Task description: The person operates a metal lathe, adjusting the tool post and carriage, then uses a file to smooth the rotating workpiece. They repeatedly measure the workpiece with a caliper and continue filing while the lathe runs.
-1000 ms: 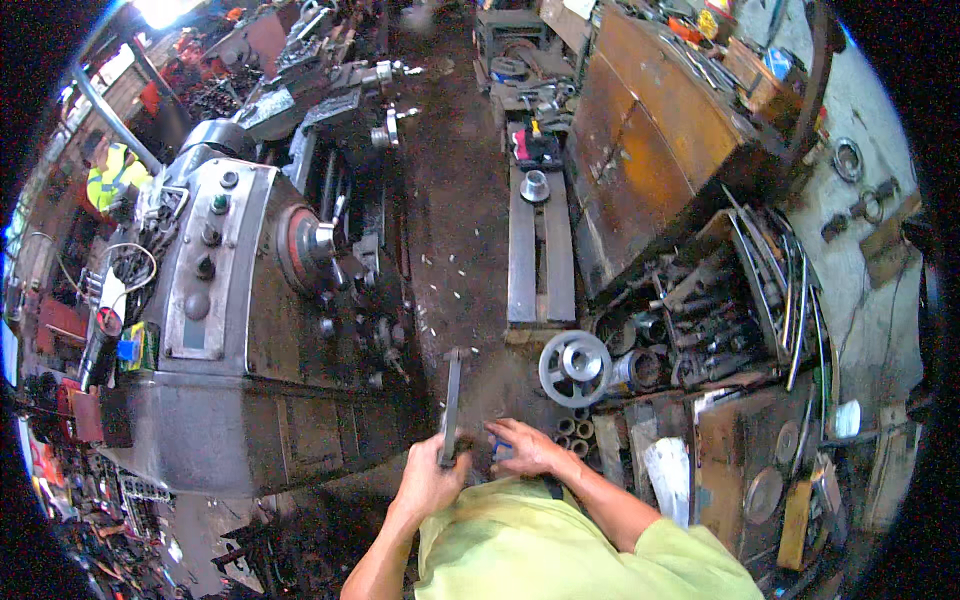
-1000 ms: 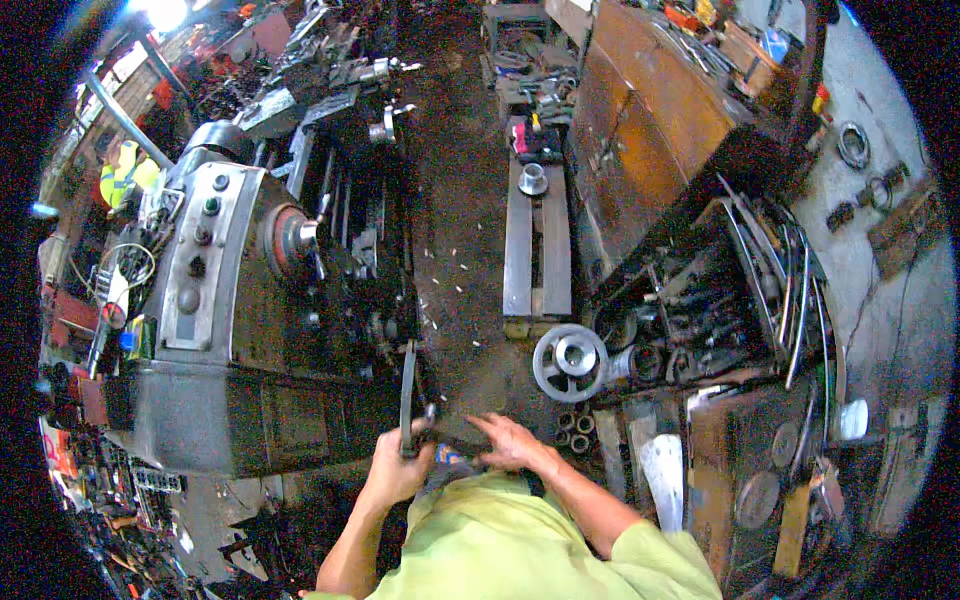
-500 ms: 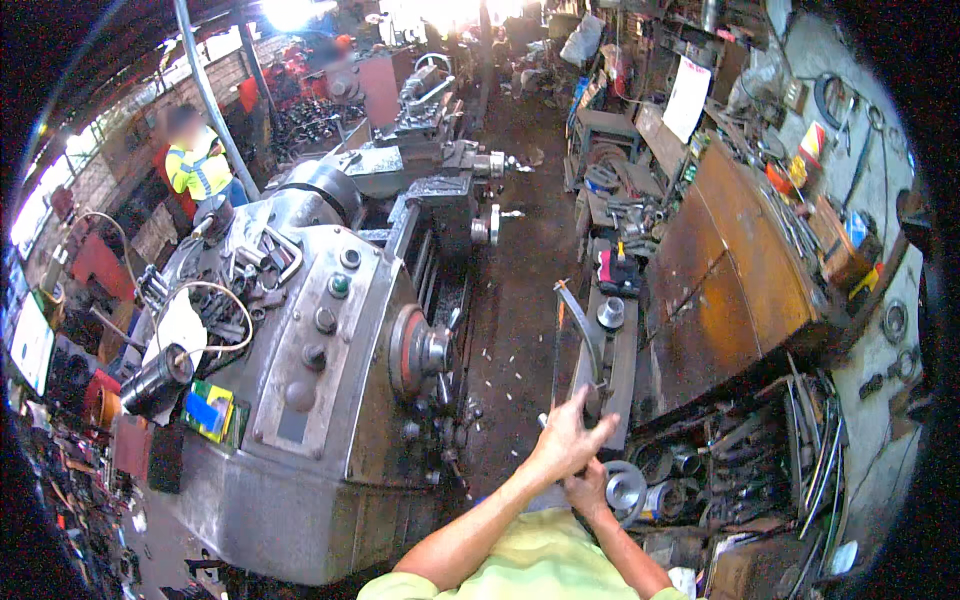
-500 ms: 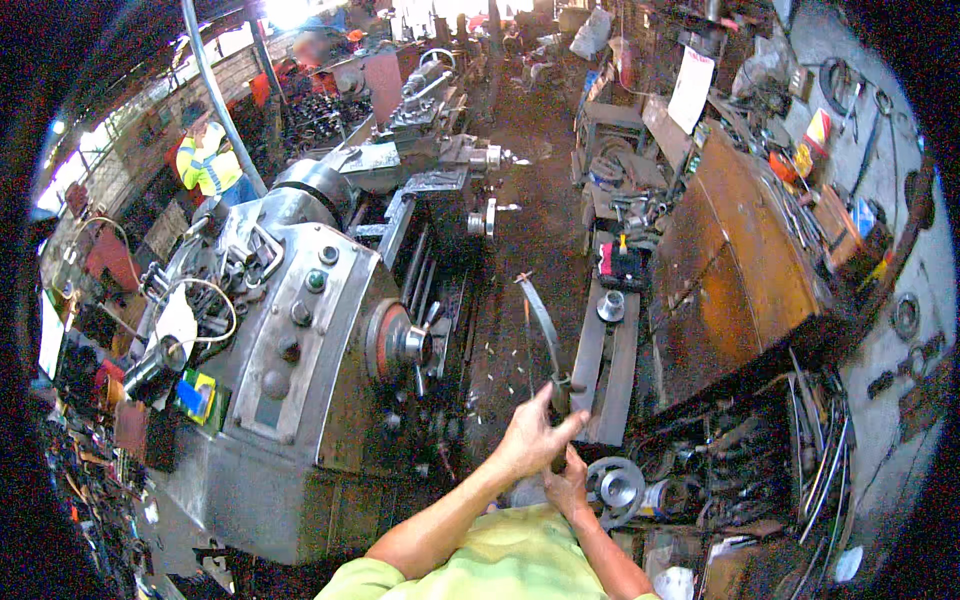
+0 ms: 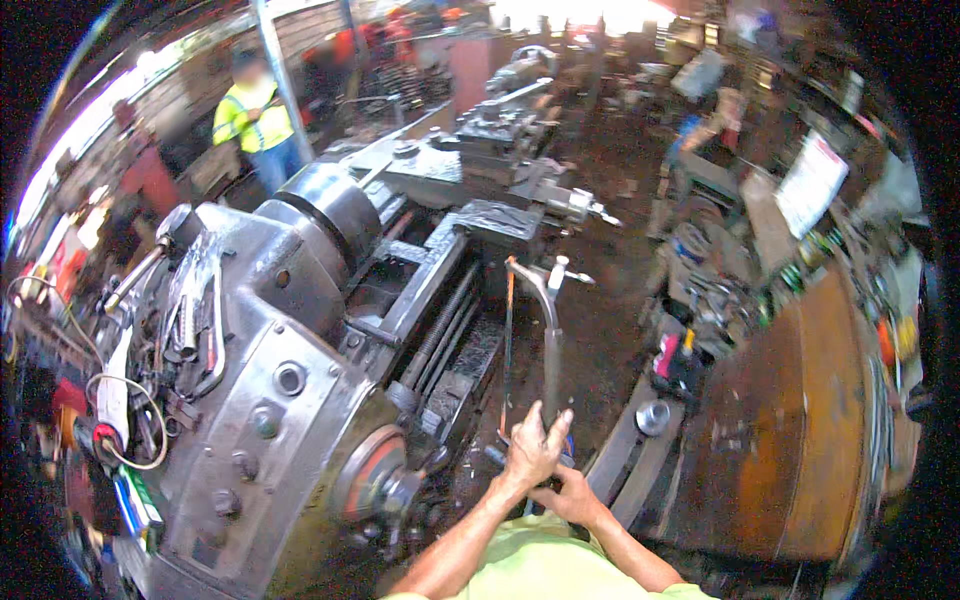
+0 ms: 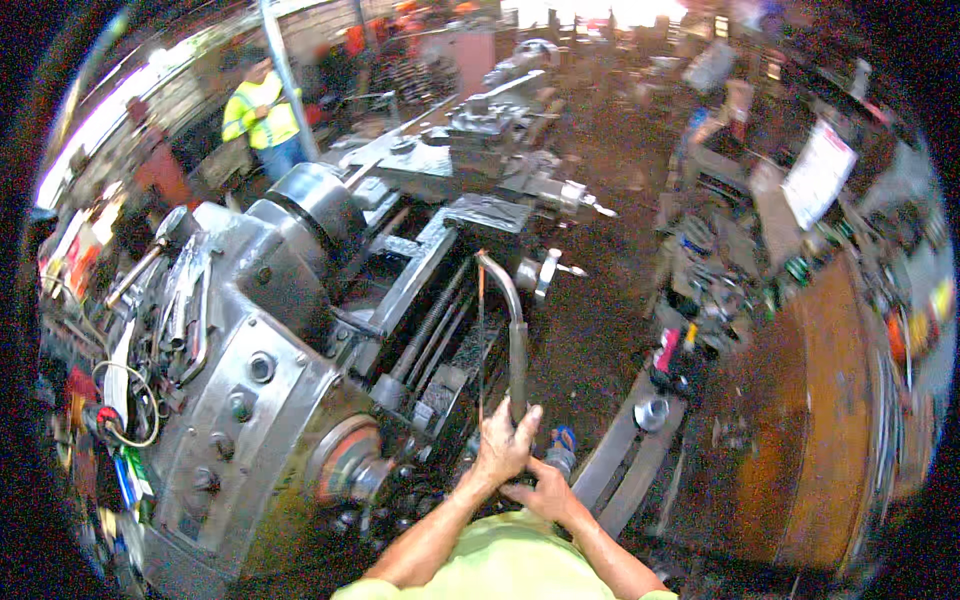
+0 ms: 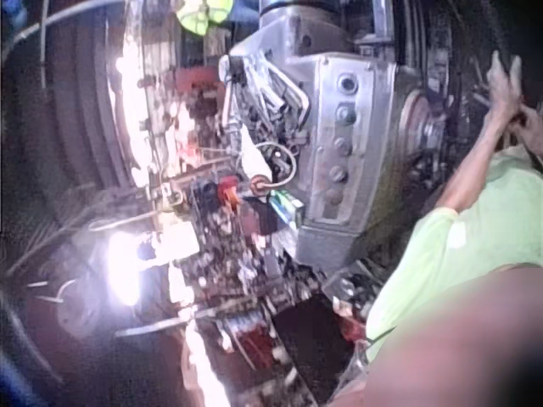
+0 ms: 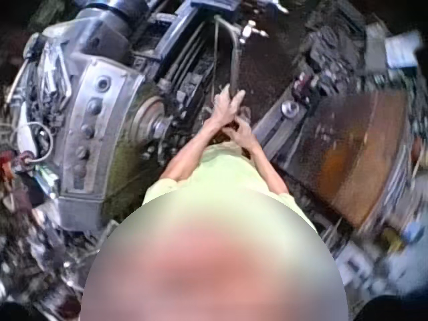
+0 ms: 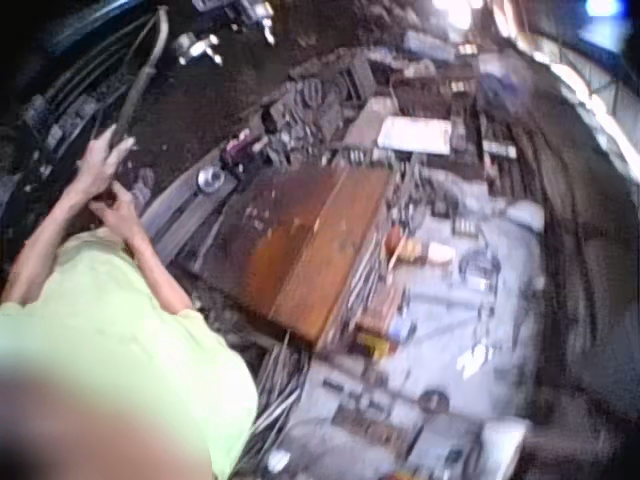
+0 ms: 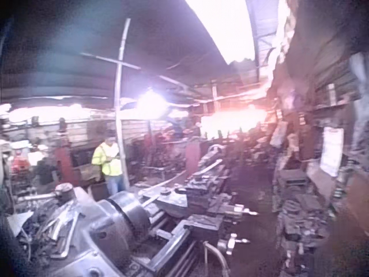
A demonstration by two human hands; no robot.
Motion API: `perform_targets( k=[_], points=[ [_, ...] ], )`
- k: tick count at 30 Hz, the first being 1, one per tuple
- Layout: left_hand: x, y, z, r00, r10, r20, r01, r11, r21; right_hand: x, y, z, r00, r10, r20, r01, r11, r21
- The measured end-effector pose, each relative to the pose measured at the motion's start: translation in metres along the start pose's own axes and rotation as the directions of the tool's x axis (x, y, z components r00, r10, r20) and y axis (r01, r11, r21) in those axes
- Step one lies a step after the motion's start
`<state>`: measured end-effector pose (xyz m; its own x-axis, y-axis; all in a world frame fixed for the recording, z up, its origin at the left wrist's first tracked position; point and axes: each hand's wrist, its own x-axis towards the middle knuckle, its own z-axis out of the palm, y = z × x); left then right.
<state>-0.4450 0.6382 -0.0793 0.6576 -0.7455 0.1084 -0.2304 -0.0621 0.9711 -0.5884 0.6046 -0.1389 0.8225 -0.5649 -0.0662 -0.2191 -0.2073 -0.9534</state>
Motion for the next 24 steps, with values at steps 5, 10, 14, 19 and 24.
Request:
perform_targets(
  k=[5, 10, 14, 19, 24],
  points=[
    [0.132, 0.039, 0.045, 0.960, -0.253, -0.123, 0.203, 0.926, -0.319, 0.111, 0.006, -0.135, 0.980, 0.083, 0.179, -0.089, 0.996, 0.031],
    [0.230, 0.102, 0.080, 0.864, -0.489, -0.125, 0.187, 0.540, -0.821, 0.190, -0.023, -0.181, 0.925, -0.381, 0.005, 0.379, 0.920, -0.097],
    [0.284, 0.129, 0.080, 0.842, -0.492, -0.223, 0.075, 0.516, -0.854, 0.244, -0.046, -0.193, 0.952, -0.306, -0.022, 0.307, 0.951, 0.039],
    [0.328, 0.166, -0.006, 0.949, -0.177, -0.261, 0.257, 0.914, 0.314, 0.306, -0.071, -0.191, 0.907, -0.392, -0.156, 0.403, 0.914, 0.050],
    [0.416, 0.205, -0.136, 0.848, 0.331, -0.413, 0.078, 0.693, 0.716, 0.366, -0.105, -0.180, 0.894, -0.438, -0.089, 0.444, 0.894, 0.064]
  ],
)
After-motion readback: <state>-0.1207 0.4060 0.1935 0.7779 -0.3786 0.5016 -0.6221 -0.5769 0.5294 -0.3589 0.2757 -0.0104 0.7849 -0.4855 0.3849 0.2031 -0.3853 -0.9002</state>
